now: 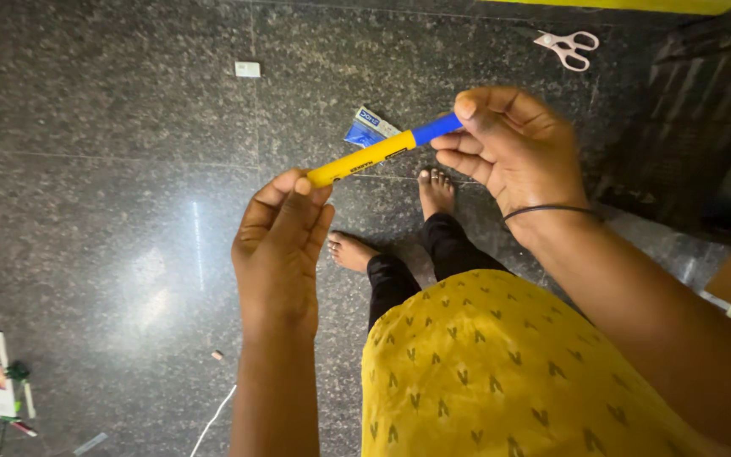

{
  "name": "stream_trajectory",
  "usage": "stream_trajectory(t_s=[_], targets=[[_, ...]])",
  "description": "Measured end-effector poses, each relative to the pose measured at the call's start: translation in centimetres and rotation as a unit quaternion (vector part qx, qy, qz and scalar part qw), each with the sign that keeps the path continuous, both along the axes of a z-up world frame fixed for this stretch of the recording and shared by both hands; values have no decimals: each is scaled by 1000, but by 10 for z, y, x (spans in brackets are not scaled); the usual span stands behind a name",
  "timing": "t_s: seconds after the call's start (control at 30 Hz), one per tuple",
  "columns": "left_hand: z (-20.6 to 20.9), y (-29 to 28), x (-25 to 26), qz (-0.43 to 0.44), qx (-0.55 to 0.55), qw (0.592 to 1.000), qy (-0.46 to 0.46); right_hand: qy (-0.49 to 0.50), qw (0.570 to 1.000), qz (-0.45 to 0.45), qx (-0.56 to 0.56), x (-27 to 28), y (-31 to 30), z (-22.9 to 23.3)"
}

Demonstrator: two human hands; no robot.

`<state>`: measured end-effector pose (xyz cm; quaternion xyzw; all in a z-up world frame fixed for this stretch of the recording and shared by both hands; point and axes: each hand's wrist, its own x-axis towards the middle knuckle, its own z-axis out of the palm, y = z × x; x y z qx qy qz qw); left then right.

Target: The person picks up a yellow highlighter and a package of color pens from the floor, places the highlighter on a desk shelf, and then picks up the package to put pens back inside.

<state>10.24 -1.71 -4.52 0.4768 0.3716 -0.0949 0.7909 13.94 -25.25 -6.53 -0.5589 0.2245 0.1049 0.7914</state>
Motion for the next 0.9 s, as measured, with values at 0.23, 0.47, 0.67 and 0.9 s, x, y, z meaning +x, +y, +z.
stream_trajectory(t_s=[0.23, 0.47, 0.67, 0.9], targets=[[38, -4, -1, -30, 18, 999, -1, 2, 999, -33, 8, -7, -2, 26], [66, -12, -4, -38, 24, 998, 36, 56, 996, -69, -25, -9, -2, 59], [88, -22, -5, -30, 2, 999, 29, 50, 995, -86, 0, -18, -9, 78], [129, -18, -2, -52, 6, 999, -10, 22, 995, -80, 49, -28, -16, 105]])
